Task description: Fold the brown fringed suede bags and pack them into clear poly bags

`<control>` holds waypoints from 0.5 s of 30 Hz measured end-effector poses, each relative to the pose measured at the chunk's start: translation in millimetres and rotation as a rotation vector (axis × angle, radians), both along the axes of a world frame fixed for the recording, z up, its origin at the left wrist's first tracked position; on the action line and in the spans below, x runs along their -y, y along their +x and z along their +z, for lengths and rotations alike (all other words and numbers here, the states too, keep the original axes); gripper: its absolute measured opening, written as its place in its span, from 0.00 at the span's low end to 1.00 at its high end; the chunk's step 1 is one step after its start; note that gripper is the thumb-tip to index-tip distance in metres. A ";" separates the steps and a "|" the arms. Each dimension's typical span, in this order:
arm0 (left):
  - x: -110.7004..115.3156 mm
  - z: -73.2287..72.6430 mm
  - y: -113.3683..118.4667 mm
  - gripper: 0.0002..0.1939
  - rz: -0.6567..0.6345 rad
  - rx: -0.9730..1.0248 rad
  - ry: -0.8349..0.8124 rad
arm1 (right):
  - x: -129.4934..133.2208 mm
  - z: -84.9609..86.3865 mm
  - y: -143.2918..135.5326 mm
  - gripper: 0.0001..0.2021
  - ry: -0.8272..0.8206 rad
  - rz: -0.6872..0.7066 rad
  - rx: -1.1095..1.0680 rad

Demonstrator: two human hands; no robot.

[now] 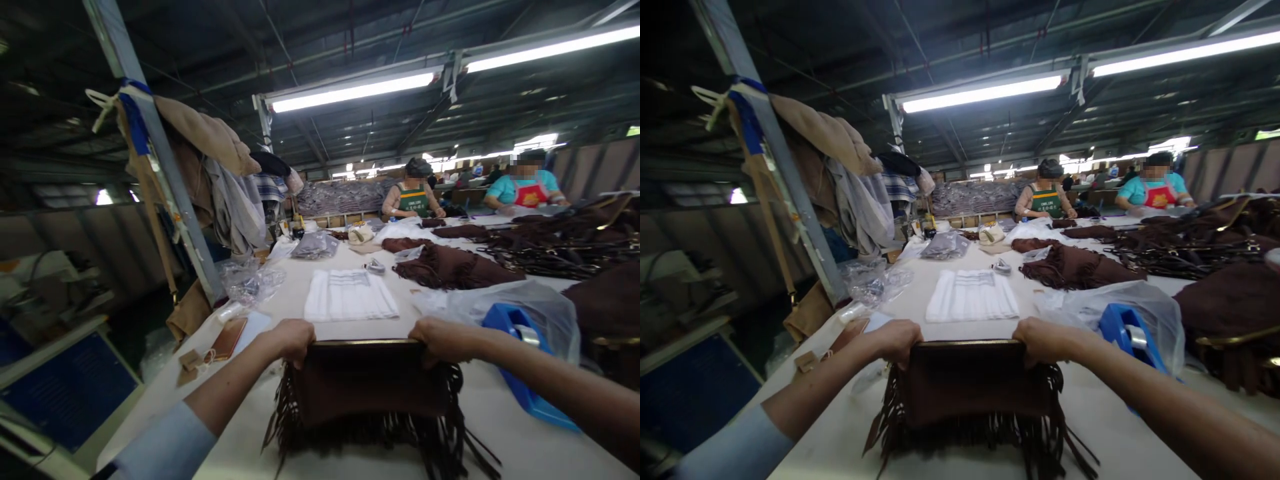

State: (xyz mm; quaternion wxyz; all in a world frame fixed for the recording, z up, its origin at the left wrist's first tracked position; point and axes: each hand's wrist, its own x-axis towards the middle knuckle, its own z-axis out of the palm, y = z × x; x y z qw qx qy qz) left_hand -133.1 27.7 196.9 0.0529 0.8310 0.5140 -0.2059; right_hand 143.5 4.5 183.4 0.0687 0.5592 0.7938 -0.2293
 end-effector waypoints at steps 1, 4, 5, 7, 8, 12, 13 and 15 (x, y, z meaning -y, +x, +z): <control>-4.9 4.1 -0.7 0.13 -0.003 -0.006 0.021 | -5.7 4.2 1.7 0.09 0.029 0.003 0.005; -22.8 18.7 -3.3 0.13 -0.019 -0.007 0.090 | -22.6 19.5 7.3 0.07 0.101 0.017 0.035; -29.8 23.4 -3.9 0.13 -0.023 -0.010 0.116 | -28.2 24.3 8.4 0.07 0.126 0.019 0.050; -44.5 30.8 -4.6 0.13 -0.028 -0.021 0.174 | -39.9 31.7 8.4 0.08 0.183 0.021 0.085; -51.7 33.2 -4.7 0.14 -0.028 -0.030 0.207 | -45.9 34.1 7.4 0.08 0.215 0.021 0.105; -74.9 35.3 -6.0 0.10 -0.045 -0.064 0.413 | -69.3 35.3 0.7 0.11 0.377 0.007 0.194; -78.5 34.8 -7.1 0.10 -0.059 -0.071 0.477 | -73.9 34.1 -1.0 0.12 0.426 0.001 0.211; -82.8 32.8 -10.2 0.13 -0.111 -0.085 0.590 | -80.2 29.9 -4.0 0.16 0.518 -0.005 0.232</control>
